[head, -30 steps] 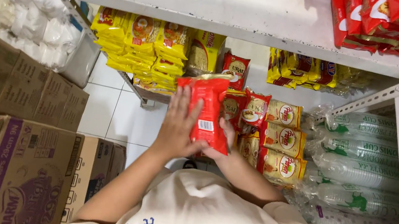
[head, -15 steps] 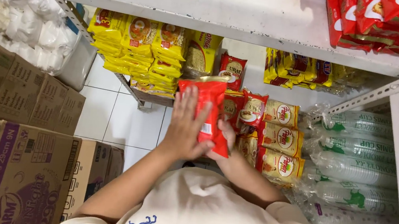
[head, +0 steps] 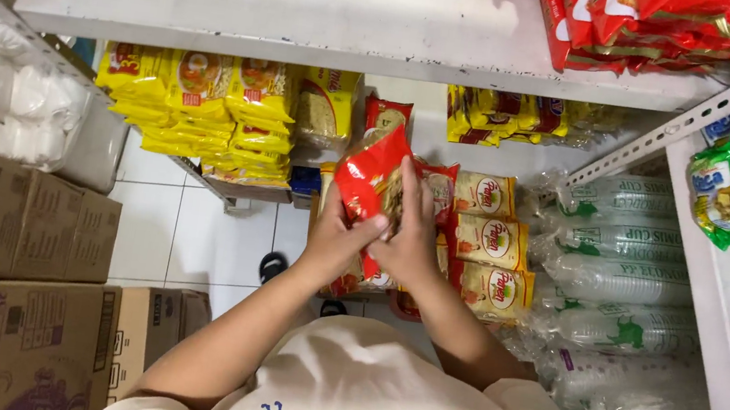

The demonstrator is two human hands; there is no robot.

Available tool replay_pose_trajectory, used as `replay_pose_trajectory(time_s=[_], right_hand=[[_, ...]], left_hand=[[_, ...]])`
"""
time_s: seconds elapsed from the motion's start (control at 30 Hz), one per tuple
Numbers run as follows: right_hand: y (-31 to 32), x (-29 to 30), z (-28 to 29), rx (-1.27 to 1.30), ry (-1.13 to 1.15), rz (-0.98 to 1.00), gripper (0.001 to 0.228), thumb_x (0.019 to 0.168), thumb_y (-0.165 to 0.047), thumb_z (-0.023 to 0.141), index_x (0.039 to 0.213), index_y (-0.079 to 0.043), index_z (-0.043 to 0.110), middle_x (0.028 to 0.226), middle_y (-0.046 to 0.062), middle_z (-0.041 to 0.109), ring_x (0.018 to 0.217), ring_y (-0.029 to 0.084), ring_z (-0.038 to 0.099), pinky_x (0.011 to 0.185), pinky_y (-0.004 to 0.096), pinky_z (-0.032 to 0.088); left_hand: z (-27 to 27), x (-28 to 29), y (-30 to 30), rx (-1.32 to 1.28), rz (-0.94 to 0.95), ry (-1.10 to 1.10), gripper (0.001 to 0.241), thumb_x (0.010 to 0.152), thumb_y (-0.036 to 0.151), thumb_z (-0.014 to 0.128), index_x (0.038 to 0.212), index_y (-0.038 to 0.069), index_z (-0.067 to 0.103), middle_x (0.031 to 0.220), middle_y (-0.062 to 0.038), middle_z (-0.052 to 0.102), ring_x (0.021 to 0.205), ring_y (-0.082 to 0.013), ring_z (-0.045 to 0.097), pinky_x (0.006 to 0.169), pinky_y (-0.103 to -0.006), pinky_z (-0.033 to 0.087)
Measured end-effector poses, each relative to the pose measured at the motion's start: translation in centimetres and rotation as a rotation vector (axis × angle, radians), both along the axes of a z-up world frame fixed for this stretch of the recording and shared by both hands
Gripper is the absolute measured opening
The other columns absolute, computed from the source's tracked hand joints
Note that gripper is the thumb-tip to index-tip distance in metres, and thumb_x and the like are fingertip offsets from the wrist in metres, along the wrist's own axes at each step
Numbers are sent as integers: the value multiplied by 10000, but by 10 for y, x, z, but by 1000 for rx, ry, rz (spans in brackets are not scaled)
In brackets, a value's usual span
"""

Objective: The person organizes small packages of food on retail shelves, picking up items from lower shelves and placing them on higher shelves by hand while occasionally wiping the packages.

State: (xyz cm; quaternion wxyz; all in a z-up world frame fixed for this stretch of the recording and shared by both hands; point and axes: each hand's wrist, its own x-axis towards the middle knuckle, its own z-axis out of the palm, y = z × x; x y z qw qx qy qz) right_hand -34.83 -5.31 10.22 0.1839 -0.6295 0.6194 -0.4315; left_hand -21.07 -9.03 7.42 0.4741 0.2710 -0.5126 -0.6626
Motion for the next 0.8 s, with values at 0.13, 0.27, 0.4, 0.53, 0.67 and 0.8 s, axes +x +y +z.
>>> replay_pose_trajectory(time_s=[0.13, 0.27, 0.4, 0.53, 0.67, 0.8], right_hand=[[0, 0, 10, -26, 173, 46, 1213, 689, -240, 895, 1623, -67, 141, 1530, 310, 340, 1388, 445, 424, 1119, 525, 398], [-6, -30, 7, -22, -38, 43, 1075, 820, -216, 867, 1623, -19, 180, 1570, 282, 406, 1421, 393, 476, 1138, 501, 408], [-17, -65, -24, 50, -694, 5, 698, 904, -136, 739, 1515, 6, 433, 1392, 191, 605, 1197, 264, 626, 962, 416, 550], [-15, -84, -47, -61, -1078, -158, 443, 991, -162, 661, 1353, 68, 553, 1137, 159, 725, 864, 211, 720, 708, 351, 618], [-27, -96, -50, -217, -1209, -278, 392, 1042, -178, 666, 1310, 94, 580, 1018, 148, 739, 736, 203, 699, 681, 345, 615], [-58, -114, -29, -352, -1262, -340, 417, 1055, -167, 666, 1391, 66, 584, 1035, 131, 719, 762, 195, 700, 663, 317, 582]], left_hand=[[13, -10, -29, 177, 70, 125, 550, 934, 95, 707, 1414, 17, 451, 1292, -128, 648, 1150, -215, 651, 992, -386, 548], [22, -11, -58, 382, -3, 300, 474, 971, 132, 646, 1395, 12, 470, 1276, -139, 665, 1120, -226, 684, 957, -404, 579], [27, -28, -91, 478, -153, 366, 442, 991, 188, 622, 1371, 33, 457, 1265, -175, 673, 1117, -260, 697, 956, -416, 592], [33, -51, -126, 313, -273, 187, 487, 974, 267, 648, 1375, 62, 461, 1262, -122, 651, 1085, -169, 680, 909, -334, 585], [41, -74, -180, 143, -385, -274, 475, 995, 341, 705, 1257, -23, 547, 995, -140, 647, 809, -166, 611, 693, -333, 519], [53, -120, -233, 75, -498, -283, 455, 976, 345, 703, 1187, -29, 553, 890, -92, 687, 682, -147, 623, 619, -318, 559]])
